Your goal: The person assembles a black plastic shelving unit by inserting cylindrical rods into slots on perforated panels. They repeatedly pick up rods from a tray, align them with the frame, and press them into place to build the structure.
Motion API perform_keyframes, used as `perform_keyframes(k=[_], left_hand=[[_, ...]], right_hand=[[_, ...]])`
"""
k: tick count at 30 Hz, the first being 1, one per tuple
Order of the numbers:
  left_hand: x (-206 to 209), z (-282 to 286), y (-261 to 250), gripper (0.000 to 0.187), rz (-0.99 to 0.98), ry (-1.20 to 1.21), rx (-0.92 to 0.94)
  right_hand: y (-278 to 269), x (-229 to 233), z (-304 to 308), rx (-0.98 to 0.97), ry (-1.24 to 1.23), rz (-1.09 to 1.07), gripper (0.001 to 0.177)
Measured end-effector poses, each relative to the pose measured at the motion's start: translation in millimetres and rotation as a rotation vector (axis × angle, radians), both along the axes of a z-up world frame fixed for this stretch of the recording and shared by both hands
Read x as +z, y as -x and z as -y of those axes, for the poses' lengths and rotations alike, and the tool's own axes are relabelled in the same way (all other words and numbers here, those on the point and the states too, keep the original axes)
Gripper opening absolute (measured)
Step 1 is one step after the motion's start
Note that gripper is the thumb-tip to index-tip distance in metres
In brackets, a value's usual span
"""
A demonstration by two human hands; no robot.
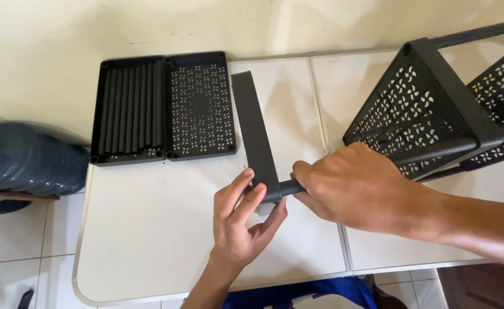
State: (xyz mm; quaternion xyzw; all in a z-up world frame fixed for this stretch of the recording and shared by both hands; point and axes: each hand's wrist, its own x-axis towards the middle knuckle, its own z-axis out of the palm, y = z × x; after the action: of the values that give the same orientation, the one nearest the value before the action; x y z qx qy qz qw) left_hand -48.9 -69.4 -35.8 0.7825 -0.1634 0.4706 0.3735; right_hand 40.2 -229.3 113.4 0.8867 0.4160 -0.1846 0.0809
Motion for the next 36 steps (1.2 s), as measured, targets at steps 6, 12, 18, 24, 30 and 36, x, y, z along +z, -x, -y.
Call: perform_keyframes(k=[6,12,18,24,30,36], left_hand=[[6,1,3,0.073,-0.018,0.035,0.005],[10,-1,6,0.074,-0.063,0.038,0.020],[6,-1,5,0.078,-0.094,0.071,-0.022],[4,-3,8,0.081,-0.118,0.005,-0.008],[3,0,6,0.080,-0.105,-0.048,-0.001],[4,1,7,0.079,-0.077,-0.064,0.020]], right_hand=[[12,-17,12,0.045,-0.412,0.163,0.028],[32,-40,19,0.268,-0.656,0.866,0.028],[25,-62,12,0.228,-0.641,0.989,0.025],[9,-60,13,0.323,-0.567,1.067,0.054],[11,-50,16,0.277,-0.528,0.914,0.044],[11,-44,18,0.295,-0.479,0.774,0.031]])
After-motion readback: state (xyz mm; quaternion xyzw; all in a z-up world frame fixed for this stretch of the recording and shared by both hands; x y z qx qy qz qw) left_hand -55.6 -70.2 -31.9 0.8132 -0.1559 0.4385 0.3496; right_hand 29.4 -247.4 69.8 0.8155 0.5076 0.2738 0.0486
